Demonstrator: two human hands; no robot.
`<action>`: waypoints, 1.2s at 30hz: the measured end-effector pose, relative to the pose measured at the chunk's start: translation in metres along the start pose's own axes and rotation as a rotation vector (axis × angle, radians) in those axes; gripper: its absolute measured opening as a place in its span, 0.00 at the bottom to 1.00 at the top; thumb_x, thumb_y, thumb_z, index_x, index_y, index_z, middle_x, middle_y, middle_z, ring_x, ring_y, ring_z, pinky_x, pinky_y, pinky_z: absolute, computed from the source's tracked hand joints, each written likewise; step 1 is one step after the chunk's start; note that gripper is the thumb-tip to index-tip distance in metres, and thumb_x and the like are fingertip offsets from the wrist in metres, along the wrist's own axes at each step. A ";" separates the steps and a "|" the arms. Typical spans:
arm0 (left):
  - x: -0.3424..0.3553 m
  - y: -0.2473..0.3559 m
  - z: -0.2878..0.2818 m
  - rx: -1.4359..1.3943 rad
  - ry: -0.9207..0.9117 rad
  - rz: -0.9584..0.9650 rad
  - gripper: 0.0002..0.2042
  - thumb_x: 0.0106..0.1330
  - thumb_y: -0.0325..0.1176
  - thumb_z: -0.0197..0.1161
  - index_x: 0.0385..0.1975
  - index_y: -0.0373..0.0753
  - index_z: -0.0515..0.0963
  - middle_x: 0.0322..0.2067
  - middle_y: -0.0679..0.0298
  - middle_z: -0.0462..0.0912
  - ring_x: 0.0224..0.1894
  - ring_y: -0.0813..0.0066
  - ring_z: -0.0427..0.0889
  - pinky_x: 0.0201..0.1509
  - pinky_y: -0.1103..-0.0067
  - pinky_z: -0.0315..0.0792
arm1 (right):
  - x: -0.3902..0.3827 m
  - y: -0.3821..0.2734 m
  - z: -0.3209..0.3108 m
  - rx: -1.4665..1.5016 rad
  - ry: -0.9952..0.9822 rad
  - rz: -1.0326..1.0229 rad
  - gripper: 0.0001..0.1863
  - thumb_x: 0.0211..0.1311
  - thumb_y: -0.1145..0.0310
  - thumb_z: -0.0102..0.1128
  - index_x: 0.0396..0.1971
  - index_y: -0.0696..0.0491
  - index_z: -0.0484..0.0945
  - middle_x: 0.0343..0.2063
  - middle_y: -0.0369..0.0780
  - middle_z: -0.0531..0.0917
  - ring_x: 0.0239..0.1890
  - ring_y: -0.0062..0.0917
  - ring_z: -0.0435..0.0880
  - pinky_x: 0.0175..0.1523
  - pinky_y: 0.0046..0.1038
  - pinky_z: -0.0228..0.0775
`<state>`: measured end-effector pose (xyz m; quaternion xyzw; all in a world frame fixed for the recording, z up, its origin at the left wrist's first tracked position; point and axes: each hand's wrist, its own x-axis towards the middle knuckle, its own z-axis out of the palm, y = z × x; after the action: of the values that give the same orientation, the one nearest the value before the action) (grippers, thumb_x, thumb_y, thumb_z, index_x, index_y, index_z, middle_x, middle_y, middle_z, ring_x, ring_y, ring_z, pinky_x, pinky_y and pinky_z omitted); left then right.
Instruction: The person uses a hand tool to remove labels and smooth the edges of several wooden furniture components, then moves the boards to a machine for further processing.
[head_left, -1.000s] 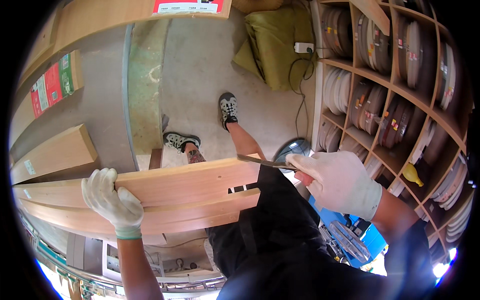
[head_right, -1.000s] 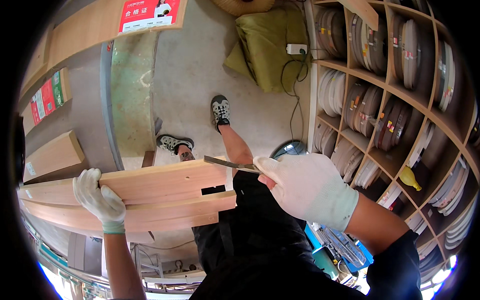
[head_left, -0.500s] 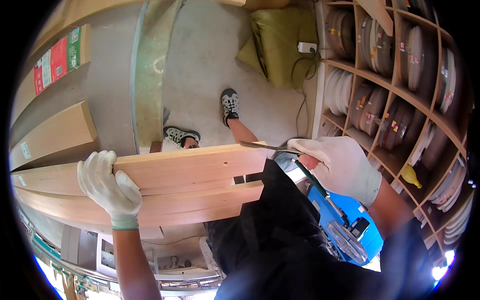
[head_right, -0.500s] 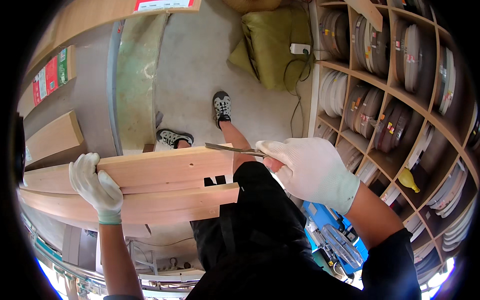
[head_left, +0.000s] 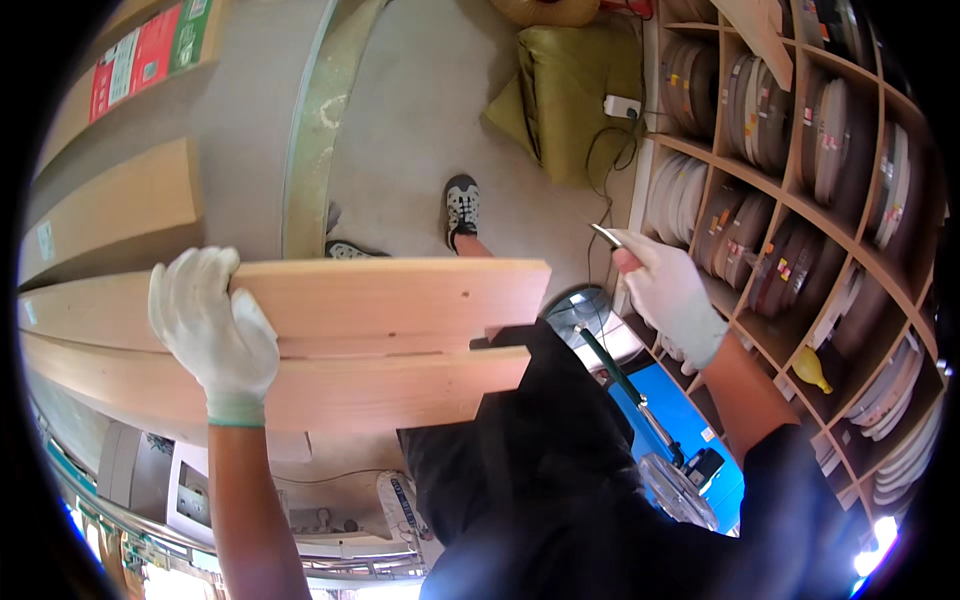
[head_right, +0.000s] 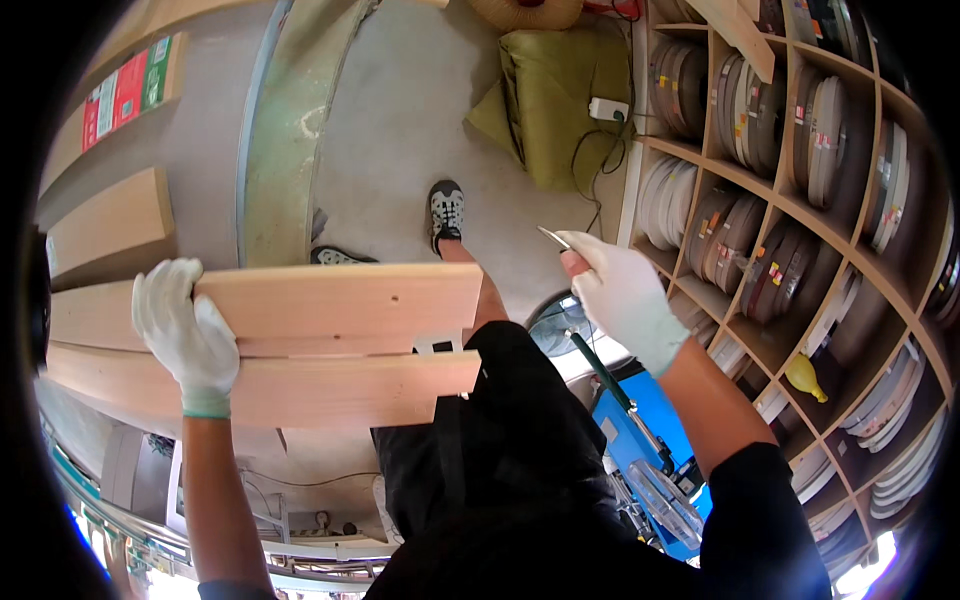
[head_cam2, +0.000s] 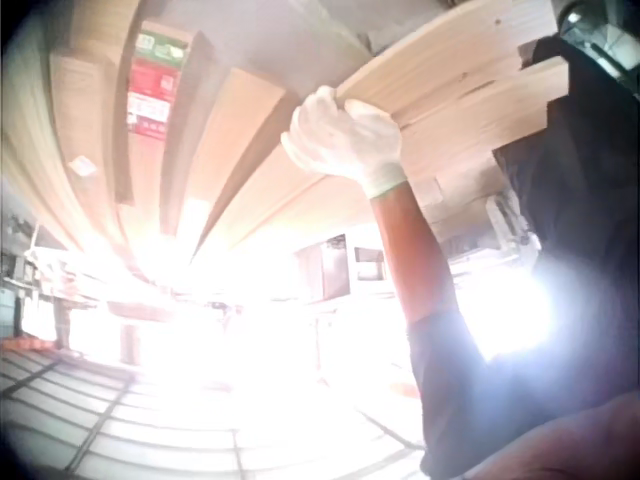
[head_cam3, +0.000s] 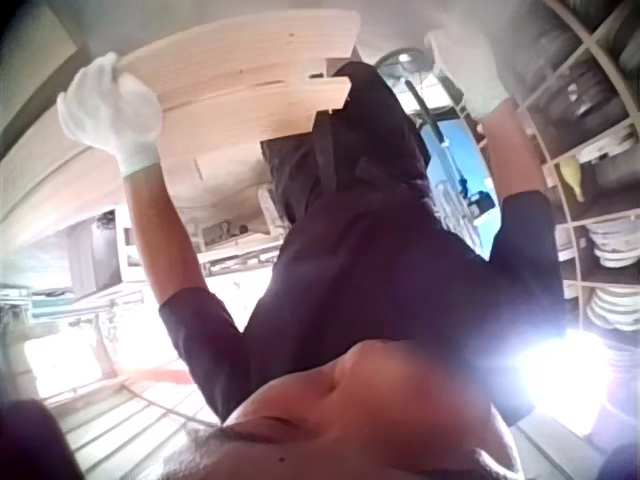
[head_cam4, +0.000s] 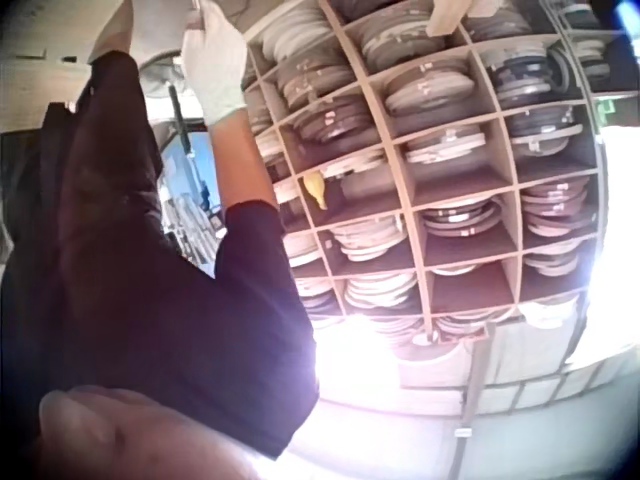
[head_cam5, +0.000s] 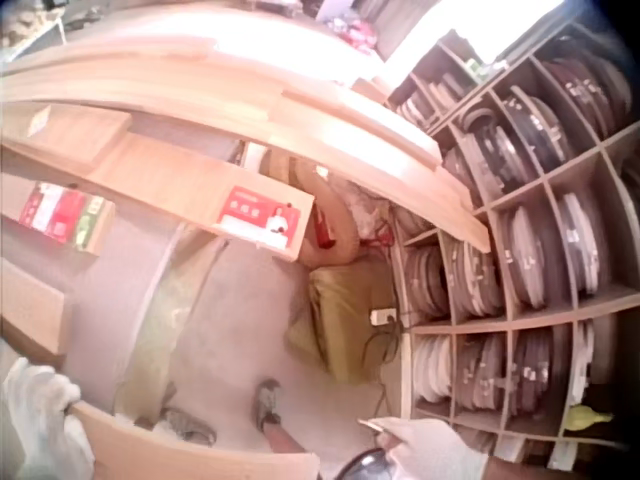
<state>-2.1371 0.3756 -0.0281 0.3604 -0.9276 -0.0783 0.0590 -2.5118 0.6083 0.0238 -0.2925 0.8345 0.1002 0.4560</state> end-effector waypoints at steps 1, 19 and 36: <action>0.001 0.001 -0.001 -0.002 0.008 -0.007 0.15 0.64 0.28 0.55 0.49 0.38 0.79 0.48 0.57 0.82 0.56 0.52 0.79 0.72 0.52 0.62 | -0.013 -0.002 -0.007 0.081 0.003 -0.086 0.18 0.70 0.67 0.55 0.56 0.52 0.81 0.41 0.50 0.86 0.44 0.49 0.85 0.48 0.43 0.77; 0.023 0.006 -0.004 -0.100 0.221 0.024 0.07 0.63 0.30 0.61 0.37 0.38 0.84 0.40 0.60 0.85 0.45 0.58 0.82 0.57 0.62 0.74 | -0.099 -0.088 -0.027 -0.687 0.054 -0.307 0.18 0.73 0.60 0.55 0.58 0.49 0.79 0.31 0.44 0.84 0.37 0.43 0.86 0.41 0.43 0.77; 0.025 0.005 0.006 -0.125 0.300 0.060 0.07 0.60 0.28 0.64 0.36 0.38 0.83 0.38 0.61 0.85 0.43 0.59 0.82 0.51 0.64 0.75 | -0.087 -0.067 -0.025 -0.651 0.062 -0.372 0.19 0.74 0.57 0.54 0.61 0.42 0.78 0.32 0.42 0.84 0.35 0.41 0.85 0.39 0.41 0.76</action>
<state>-2.1597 0.3632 -0.0313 0.3356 -0.9122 -0.0794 0.2214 -2.4545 0.5775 0.1160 -0.5716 0.7049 0.2669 0.3242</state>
